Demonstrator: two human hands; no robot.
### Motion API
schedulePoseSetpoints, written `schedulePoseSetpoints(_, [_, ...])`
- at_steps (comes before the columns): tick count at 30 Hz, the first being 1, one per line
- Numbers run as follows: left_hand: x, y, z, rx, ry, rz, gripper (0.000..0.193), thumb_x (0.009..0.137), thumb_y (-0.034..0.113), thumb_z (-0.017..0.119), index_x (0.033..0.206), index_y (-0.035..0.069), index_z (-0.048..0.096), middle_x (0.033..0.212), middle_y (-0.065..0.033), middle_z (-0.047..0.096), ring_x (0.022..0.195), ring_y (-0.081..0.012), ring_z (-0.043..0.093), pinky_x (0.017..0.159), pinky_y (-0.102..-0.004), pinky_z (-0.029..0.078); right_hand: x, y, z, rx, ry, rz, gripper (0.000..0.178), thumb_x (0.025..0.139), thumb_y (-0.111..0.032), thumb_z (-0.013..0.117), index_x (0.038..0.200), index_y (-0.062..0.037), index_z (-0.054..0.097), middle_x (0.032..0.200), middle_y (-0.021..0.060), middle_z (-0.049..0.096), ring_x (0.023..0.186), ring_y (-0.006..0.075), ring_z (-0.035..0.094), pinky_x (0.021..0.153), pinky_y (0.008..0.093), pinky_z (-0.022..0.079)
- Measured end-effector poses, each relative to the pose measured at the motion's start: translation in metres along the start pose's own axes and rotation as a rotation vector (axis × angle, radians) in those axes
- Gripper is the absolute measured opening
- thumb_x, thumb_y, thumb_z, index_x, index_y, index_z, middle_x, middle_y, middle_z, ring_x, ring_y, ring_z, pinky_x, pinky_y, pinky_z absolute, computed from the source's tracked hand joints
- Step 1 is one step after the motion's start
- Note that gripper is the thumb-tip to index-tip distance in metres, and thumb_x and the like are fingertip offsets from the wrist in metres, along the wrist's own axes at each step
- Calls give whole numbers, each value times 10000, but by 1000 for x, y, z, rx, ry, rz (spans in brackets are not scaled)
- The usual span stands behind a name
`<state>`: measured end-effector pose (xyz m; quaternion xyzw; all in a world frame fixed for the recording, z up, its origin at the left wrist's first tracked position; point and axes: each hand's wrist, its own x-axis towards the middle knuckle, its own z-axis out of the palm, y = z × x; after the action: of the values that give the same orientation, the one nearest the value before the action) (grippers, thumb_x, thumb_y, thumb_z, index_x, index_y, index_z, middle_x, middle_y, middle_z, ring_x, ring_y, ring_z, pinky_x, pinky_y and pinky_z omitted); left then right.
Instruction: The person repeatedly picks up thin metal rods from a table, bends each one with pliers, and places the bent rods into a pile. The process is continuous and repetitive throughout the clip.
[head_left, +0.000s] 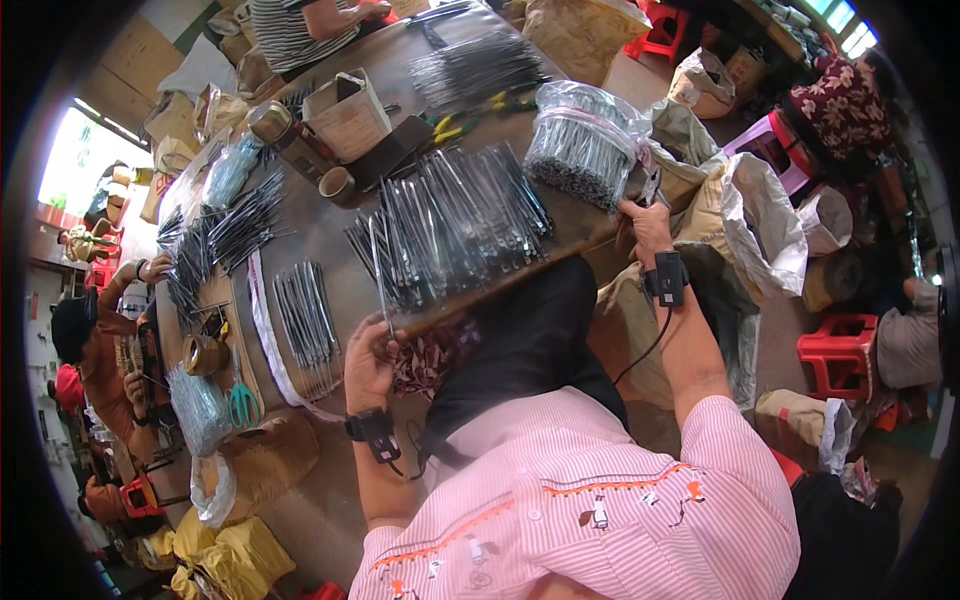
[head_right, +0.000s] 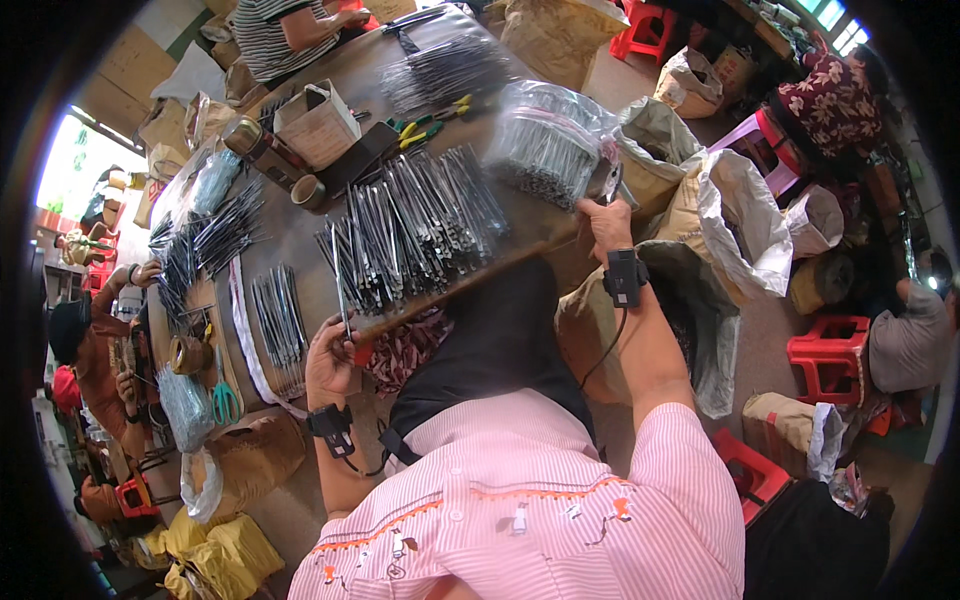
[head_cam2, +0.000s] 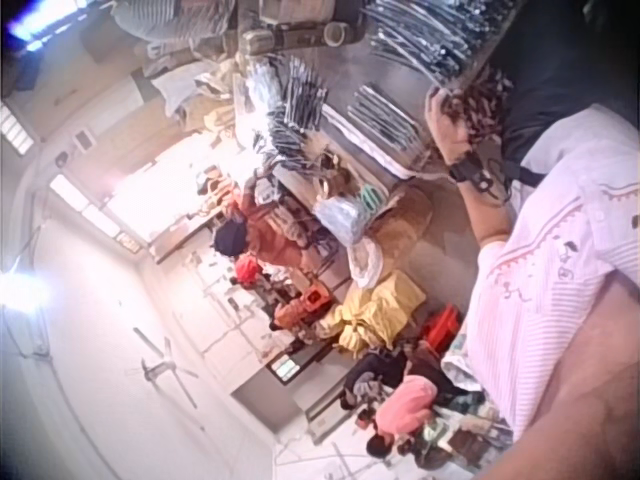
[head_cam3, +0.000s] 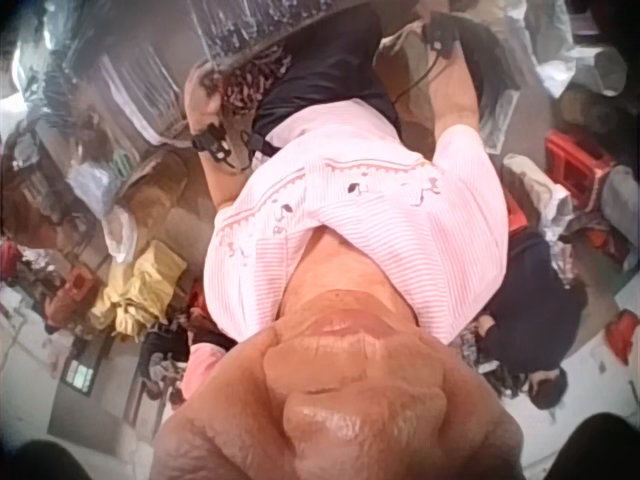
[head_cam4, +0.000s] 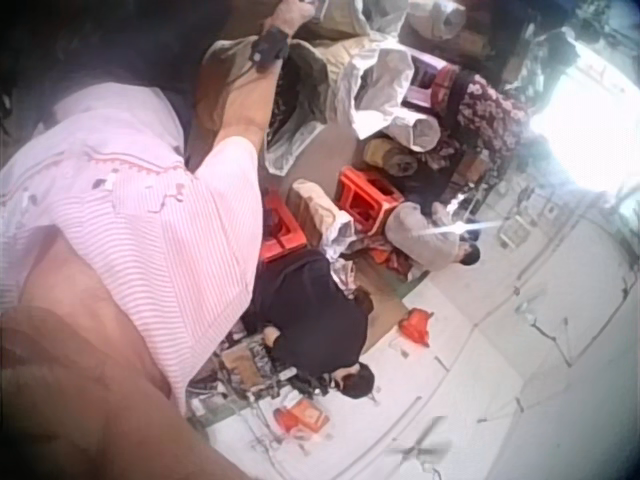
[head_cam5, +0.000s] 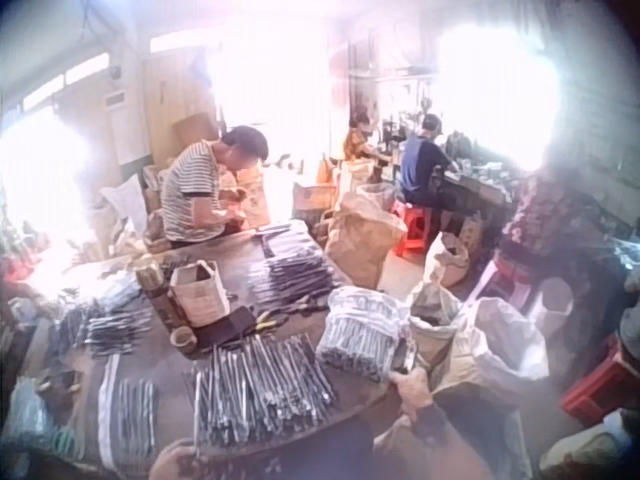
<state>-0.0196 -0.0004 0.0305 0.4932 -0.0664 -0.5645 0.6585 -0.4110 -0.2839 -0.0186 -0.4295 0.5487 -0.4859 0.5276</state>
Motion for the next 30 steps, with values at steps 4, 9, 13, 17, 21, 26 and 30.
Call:
schedulePoseSetpoints(4, [-5,0,-1,9,40,8,235,848,31,598,1080,-5,601,842,-72,658,712,-167,652,567,-187,482,-5,-1,-10,109,-17,-42,109,821,-43,691,849,10,600,673,78,605,567,174,594,528,305,508])
schedulePoseSetpoints(9, [-15,2,-7,-16,30,-4,240,857,26,603,1093,-16,614,821,-70,651,707,-165,659,548,-173,524,-20,-1,-29,234,-37,5,117,815,-44,695,863,18,607,677,85,614,551,181,578,533,312,473])
schedulePoseSetpoints(13, [-20,3,-5,-5,29,-14,261,866,19,598,1123,-22,618,822,-68,655,703,-165,670,536,-168,541,-38,-8,-47,464,-270,363,199,850,-22,649,1021,10,551,782,85,601,676,203,603,615,343,523])
schedulePoseSetpoints(17, [-20,1,6,42,30,-23,273,868,20,591,1137,-26,614,840,-77,666,705,-176,673,549,-183,521,-41,-11,-44,749,-424,403,152,910,-82,592,1042,-14,556,825,65,585,764,196,604,720,354,541])
schedulePoseSetpoints(21, [-15,-2,19,80,-66,-41,275,868,32,596,1137,-20,616,871,-93,672,738,-198,676,583,-203,493,-9,-19,-30,891,-306,392,160,917,-92,589,1029,22,597,801,85,614,762,197,600,725,350,538])
schedulePoseSetpoints(26, [-13,-10,24,76,-112,-71,268,877,21,586,1140,-24,615,864,-102,678,734,-204,690,564,-199,525,7,-21,-22,1004,-363,445,102,897,-60,603,956,23,594,788,75,626,719,206,606,694,342,526])
schedulePoseSetpoints(30, [-14,-18,24,80,-77,-93,260,872,13,590,1128,-26,619,857,-87,679,728,-198,692,562,-206,552,-10,-16,-15,557,-298,329,67,881,-54,613,926,-11,587,764,77,623,689,205,626,652,340,526])
